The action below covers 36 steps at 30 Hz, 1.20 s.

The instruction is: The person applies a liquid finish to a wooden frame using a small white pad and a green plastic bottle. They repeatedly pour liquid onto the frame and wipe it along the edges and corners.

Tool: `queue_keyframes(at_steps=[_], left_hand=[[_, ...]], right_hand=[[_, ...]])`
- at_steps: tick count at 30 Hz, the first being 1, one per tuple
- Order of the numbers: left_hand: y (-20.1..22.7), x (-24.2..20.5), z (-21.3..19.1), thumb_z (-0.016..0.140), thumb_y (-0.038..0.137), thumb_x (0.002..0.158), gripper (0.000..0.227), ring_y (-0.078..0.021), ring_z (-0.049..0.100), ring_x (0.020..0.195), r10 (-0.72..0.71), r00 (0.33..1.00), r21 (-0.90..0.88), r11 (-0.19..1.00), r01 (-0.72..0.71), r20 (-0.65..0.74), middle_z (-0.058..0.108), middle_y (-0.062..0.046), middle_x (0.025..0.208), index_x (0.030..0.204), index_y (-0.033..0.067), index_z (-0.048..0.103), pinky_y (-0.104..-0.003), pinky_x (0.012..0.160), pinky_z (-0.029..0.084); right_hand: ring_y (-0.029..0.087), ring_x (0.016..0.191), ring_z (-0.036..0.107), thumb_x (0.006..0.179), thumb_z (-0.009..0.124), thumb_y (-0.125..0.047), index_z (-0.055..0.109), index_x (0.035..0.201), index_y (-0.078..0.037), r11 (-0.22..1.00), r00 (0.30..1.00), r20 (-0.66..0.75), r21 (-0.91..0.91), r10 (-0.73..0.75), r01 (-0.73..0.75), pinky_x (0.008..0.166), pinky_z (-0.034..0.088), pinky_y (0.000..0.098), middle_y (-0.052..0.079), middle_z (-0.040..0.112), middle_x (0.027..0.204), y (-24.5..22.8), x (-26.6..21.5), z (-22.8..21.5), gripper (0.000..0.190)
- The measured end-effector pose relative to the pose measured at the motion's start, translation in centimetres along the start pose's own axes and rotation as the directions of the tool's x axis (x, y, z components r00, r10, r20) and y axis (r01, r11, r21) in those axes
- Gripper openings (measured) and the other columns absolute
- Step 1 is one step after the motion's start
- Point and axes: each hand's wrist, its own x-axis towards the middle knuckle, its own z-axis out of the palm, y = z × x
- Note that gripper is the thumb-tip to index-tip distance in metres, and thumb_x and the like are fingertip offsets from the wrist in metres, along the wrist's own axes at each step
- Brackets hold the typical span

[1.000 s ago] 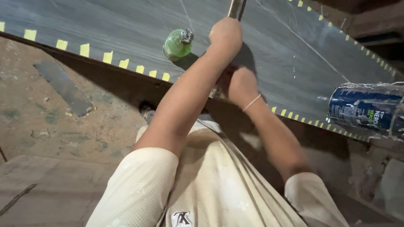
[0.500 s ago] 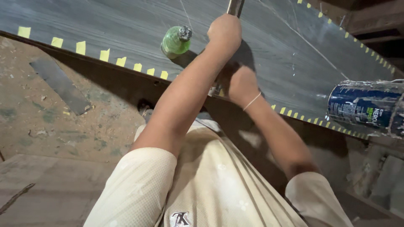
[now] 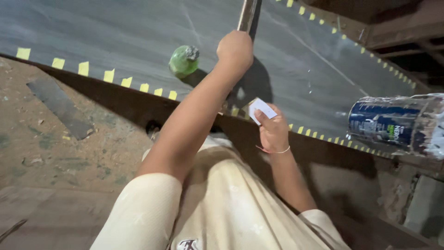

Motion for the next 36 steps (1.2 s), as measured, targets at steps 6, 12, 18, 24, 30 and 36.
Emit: queue_keyframes(at_steps=[6, 12, 18, 24, 30, 36], left_hand=[[5.4, -3.5, -6.3, 0.072, 0.01, 0.079, 0.015, -0.0328, 0.074, 0.095, 0.091, 0.996, 0.039, 0.995, -0.09, -0.008, 0.075, -0.016, 0.1, 0.093, 0.0068, 0.077, -0.041, 0.076, 0.061], [8.7, -11.1, -16.4, 0.067, 0.008, 0.083, 0.011, -0.0367, 0.074, 0.079, 0.29, 0.908, 0.022, 0.954, -0.298, -0.303, 0.074, -0.02, 0.088, 0.091, 0.0014, 0.071, -0.045, 0.065, 0.061], [2.3, -16.0, -25.5, 0.058, 0.012, 0.099, 0.016, -0.0361, 0.07, 0.065, 0.142, 0.947, 0.268, 0.961, -0.063, -0.289, 0.071, -0.021, 0.08, 0.1, 0.0092, 0.074, -0.048, 0.056, 0.054], [-10.9, -12.7, -24.0, 0.071, 0.003, 0.081, 0.013, -0.0373, 0.07, 0.075, 0.297, 0.776, 0.485, 0.874, 0.013, -0.556, 0.073, -0.019, 0.085, 0.094, 0.0039, 0.075, -0.045, 0.063, 0.056], [-22.7, -7.4, -15.9, 0.068, -0.003, 0.076, 0.023, -0.0431, 0.068, 0.088, 0.188, 0.73, 0.418, 0.897, 0.145, -0.657, 0.072, -0.023, 0.096, 0.098, 0.002, 0.073, -0.05, 0.072, 0.055], [-26.3, -5.1, -13.1, 0.067, -0.003, 0.086, 0.012, -0.0407, 0.069, 0.084, 0.105, 0.721, 0.347, 0.917, 0.196, -0.685, 0.072, -0.019, 0.09, 0.091, 0.0046, 0.074, -0.049, 0.069, 0.054]], right_hand=[[0.023, 0.109, 0.066, 0.087, 0.072, -0.004, 0.06, 0.121, -0.009, 0.899, 0.986, -0.064, 0.424, 0.155, -0.113, 0.089, 0.052, 0.0402, 0.006, 0.069, 0.118, 0.4, 2.5, -2.7, 0.036], [0.024, 0.104, 0.067, 0.097, 0.069, -0.002, 0.07, 0.126, -0.002, 0.997, 0.997, 0.053, 0.044, -0.058, 0.056, 0.089, 0.053, 0.0351, 0.012, 0.072, 0.118, -0.2, 7.5, -2.6, 0.029], [0.028, 0.103, 0.07, 0.088, 0.073, 0.006, 0.074, 0.114, -0.008, 0.096, 0.442, 0.616, -0.511, -0.652, 0.854, 0.09, 0.059, 0.0362, 0.009, 0.068, 0.115, -1.4, 11.4, -0.6, 0.03], [0.032, 0.102, 0.066, 0.082, 0.076, 0.002, 0.079, 0.106, -0.002, -0.035, 0.296, 0.771, -0.381, -0.564, 0.924, 0.088, 0.058, 0.0444, 0.012, 0.065, 0.109, -2.2, 11.0, 1.2, 0.024], [0.029, 0.099, 0.067, 0.084, 0.078, -0.004, 0.076, 0.094, -0.004, -0.167, 0.384, 0.834, -0.477, -0.396, 0.863, 0.082, 0.057, 0.0405, 0.008, 0.068, 0.105, -2.0, 5.9, 1.9, 0.011], [0.031, 0.095, 0.063, 0.086, 0.073, -0.005, 0.076, 0.1, -0.005, 0.015, 0.567, 0.745, -0.601, -0.352, 0.799, 0.083, 0.055, 0.041, 0.011, 0.071, 0.108, -5.0, 8.4, 3.4, 0.014]])
